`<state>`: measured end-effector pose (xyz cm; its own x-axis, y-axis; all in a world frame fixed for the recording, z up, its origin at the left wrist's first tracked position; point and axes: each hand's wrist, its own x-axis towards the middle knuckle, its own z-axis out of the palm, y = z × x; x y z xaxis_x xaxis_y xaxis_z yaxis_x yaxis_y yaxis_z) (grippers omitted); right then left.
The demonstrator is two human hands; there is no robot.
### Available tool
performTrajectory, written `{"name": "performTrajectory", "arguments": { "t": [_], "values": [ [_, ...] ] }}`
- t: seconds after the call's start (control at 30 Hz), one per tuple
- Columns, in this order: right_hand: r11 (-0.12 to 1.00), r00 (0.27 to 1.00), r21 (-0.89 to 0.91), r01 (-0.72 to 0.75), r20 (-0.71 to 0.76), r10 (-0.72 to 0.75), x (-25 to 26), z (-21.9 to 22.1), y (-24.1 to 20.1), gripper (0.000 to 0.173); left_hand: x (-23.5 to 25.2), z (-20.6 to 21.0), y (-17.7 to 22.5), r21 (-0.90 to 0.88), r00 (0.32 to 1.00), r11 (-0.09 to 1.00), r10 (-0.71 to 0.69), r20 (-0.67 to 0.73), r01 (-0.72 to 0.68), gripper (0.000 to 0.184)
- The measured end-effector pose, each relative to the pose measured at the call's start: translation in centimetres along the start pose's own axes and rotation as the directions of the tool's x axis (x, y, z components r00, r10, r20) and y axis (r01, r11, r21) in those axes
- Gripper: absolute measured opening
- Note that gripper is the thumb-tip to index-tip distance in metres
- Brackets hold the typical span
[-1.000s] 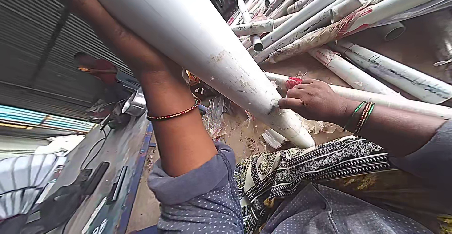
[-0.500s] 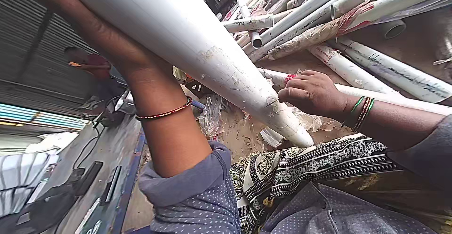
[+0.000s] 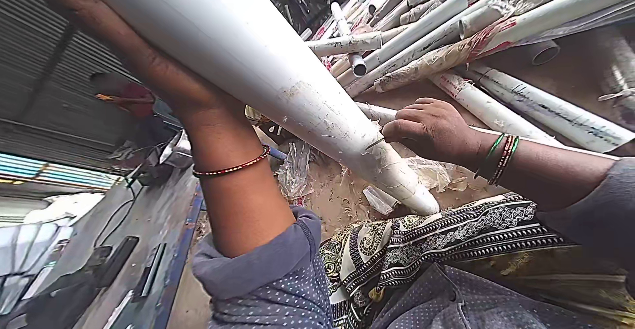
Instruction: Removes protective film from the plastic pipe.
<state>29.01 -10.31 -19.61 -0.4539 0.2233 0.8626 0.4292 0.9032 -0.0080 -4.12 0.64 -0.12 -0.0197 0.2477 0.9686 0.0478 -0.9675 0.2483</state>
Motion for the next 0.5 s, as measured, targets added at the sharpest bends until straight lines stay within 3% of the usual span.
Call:
{"name": "performTrajectory", "arguments": {
  "t": [0.1, 0.13, 0.17, 0.23, 0.3, 0.5],
  "values": [
    [1.000, 1.000, 0.017, 0.006, -0.004, -0.006, 0.9, 0.8, -0.3, 0.022, -0.5, 1.0, 1.8, 0.002, 0.994, 1.000, 0.010, 0.113, -0.011, 0.049],
    [1.000, 0.999, 0.013, 0.026, 0.023, -0.027, 0.3, 1.3, -0.1, 0.022, -0.9, 2.8, 3.8, -0.003, 0.994, 0.999, -0.036, 0.105, 0.036, 0.049],
    [0.999, 0.998, 0.010, 0.044, 0.048, -0.044, -0.6, 1.7, 0.1, 0.022, -1.2, 5.8, 6.3, -0.002, 0.993, 0.993, -0.118, -0.002, 0.118, 0.048],
    [0.999, 0.991, 0.006, 0.032, 0.128, -0.033, -2.5, 2.0, 0.1, 0.022, -1.4, 8.0, 8.7, -0.020, 0.974, 0.974, -0.225, -0.039, 0.224, 0.051],
    [1.000, 0.987, 0.006, 0.023, 0.159, -0.024, -3.3, 1.7, 0.0, 0.022, -1.4, 7.8, 8.9, -0.055, 0.975, 0.973, -0.223, 0.004, 0.223, 0.053],
    [1.000, 1.000, -0.023, 0.015, -0.013, -0.015, 1.2, 0.5, -0.6, 0.021, -1.4, 8.4, 8.9, -0.034, 0.982, 0.981, -0.190, 0.014, 0.190, 0.049]
  ]
}}
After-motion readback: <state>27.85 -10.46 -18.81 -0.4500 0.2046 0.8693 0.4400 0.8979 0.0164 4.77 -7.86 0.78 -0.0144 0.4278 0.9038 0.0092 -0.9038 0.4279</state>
